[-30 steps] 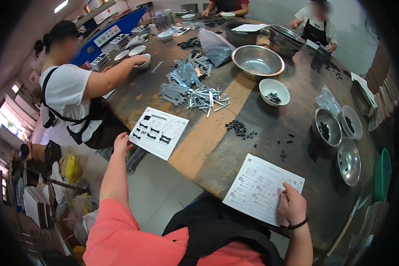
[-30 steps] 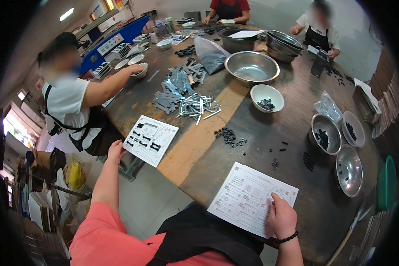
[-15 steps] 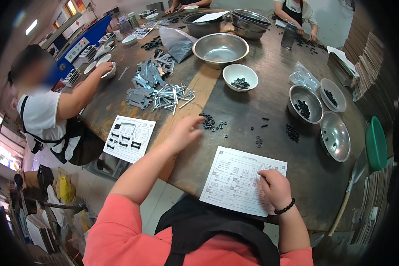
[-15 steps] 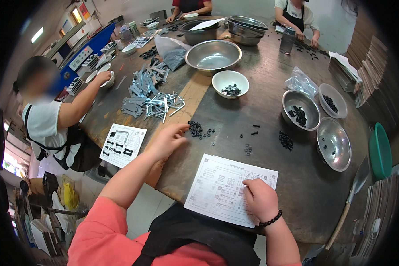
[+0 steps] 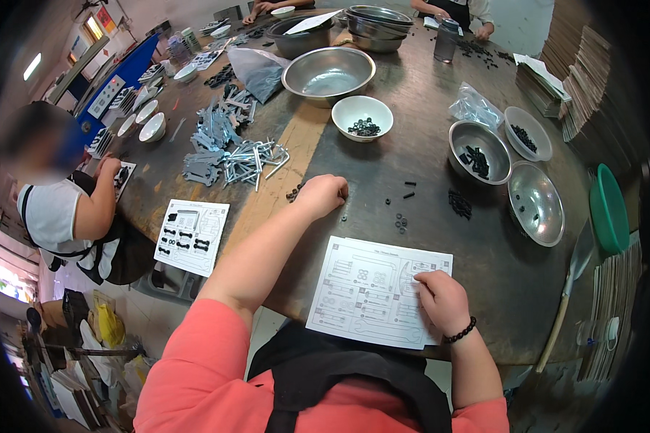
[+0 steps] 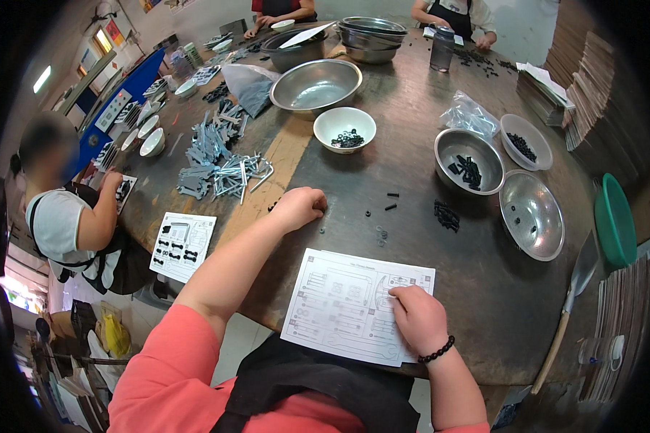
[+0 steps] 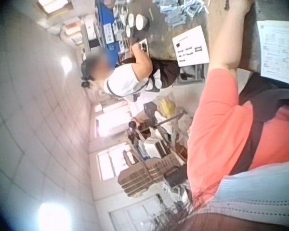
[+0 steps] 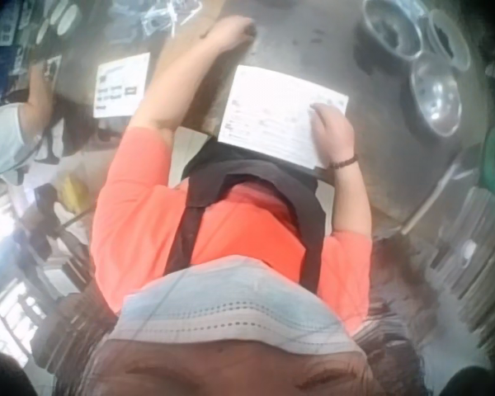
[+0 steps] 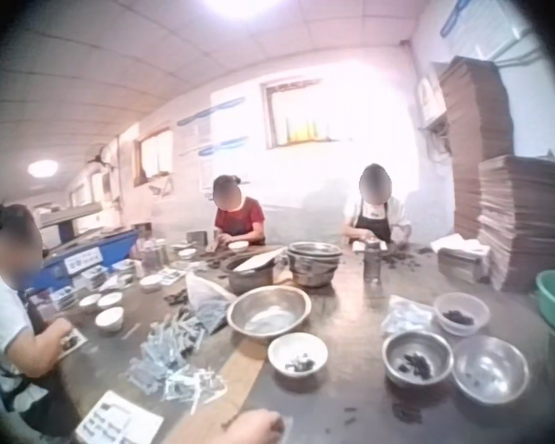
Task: The person assembles small black hardware components by hand, picking up bolts, nuts, and washers and placing them onto a printed instruction sheet. They occasionally use a small metal scoop to move parts between bowls and the table, and they handle the instruction sheet to reposition it.
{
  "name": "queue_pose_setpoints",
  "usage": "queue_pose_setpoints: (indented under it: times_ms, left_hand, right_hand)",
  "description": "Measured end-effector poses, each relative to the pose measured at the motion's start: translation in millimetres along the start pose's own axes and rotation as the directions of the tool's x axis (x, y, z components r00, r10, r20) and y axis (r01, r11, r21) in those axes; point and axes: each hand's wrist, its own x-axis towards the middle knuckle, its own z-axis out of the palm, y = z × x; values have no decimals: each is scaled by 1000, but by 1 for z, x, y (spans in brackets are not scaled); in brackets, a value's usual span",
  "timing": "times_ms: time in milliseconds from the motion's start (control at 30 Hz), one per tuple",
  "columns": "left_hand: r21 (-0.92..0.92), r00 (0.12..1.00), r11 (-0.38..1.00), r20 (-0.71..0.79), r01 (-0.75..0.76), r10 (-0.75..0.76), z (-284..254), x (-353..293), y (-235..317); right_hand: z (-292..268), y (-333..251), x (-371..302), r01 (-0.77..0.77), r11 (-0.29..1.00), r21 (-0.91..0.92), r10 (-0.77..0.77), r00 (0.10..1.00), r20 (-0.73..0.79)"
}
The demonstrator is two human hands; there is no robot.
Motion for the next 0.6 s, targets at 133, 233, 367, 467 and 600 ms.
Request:
queue_pose_setpoints:
  times_ms: [133,233,367,467,600]
  left_hand:
    - [34,996,996,-39,-84,86,0,2,-6]
    - [56,988,992,-98,-117,122,3,3,-13]
    - [-68,964,976,-182,-208,192,10,-5,-18]
    - [74,966,969,-88,-238,244,4,-4,-11]
    - [173,982,968,-15,-184,189,-4,-6,3]
  right_hand:
    - [0,-4,13,17,1000,5,-17,1000,-1]
    - [1,-6,16,32,999,20,-31,999,-20]
    - [4,-4,9,22,999,38,-21,999,-39]
    - [5,1,-1,-65,995,69,66,998,-14]
    - [7,0,-8,-34,996,87,38,998,-43]
